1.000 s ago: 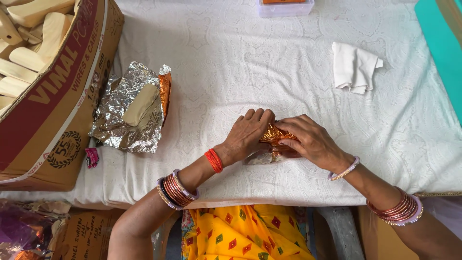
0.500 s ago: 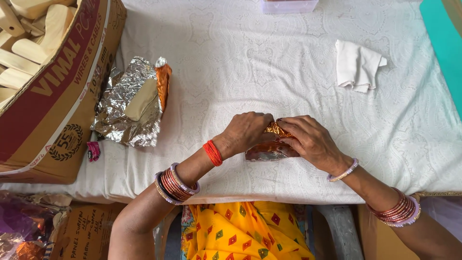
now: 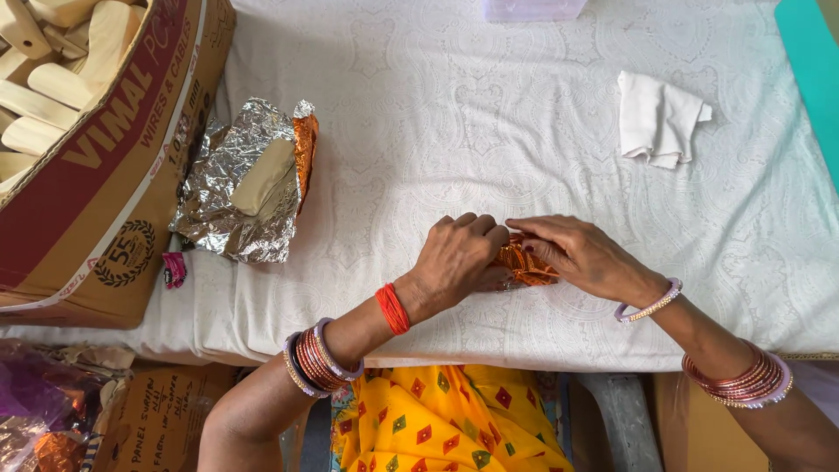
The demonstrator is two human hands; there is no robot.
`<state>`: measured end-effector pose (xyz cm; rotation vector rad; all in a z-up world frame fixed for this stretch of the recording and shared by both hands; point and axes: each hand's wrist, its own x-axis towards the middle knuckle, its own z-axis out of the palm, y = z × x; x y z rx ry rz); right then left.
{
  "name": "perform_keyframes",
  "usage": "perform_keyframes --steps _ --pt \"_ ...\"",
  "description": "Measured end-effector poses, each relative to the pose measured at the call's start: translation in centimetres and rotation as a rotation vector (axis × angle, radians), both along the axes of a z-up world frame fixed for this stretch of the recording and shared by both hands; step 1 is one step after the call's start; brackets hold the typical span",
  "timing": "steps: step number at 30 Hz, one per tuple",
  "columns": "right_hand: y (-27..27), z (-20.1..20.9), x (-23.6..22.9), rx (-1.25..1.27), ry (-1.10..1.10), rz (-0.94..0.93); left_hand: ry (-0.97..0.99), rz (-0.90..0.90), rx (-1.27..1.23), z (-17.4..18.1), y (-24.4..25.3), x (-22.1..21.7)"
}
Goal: Cleaning and wrapping wooden blocks in foil and placing them into small plastic cases.
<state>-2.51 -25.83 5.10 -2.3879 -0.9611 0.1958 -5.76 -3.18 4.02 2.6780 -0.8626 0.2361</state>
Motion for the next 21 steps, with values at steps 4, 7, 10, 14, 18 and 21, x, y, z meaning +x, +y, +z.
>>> perform_keyframes --steps 4,7,10,14,18,21 --pt "-0.4 -0.1 -0.4 -0.073 0.154 -0.042 -0.019 0.011 -0.024 0.3 -0.2 -0.7" --pt "-0.9 -0.8 -0.5 -0.039 0.109 0.01 -0.009 0.021 -0.04 0.5 -0.2 -1.2" --pt "-1.2 -1.0 -0.8 -0.018 0.068 0.047 -0.033 0.028 -0.019 0.5 -0.4 -1.6" --pt "-1.3 -1.2 -1.3 -0.035 0.07 0.027 -0.081 0.023 -0.006 0.0 -0.8 -2.0" --pt "-1.3 -1.9 -1.8 -0.021 0.011 0.028 -0.082 0.018 -0.029 -0.4 -0.8 -2.3" --pt "-1.1 -1.7 -2.2 -0.012 -0.032 0.038 -0.012 0.012 -0.054 -0.3 -0.6 -2.0"
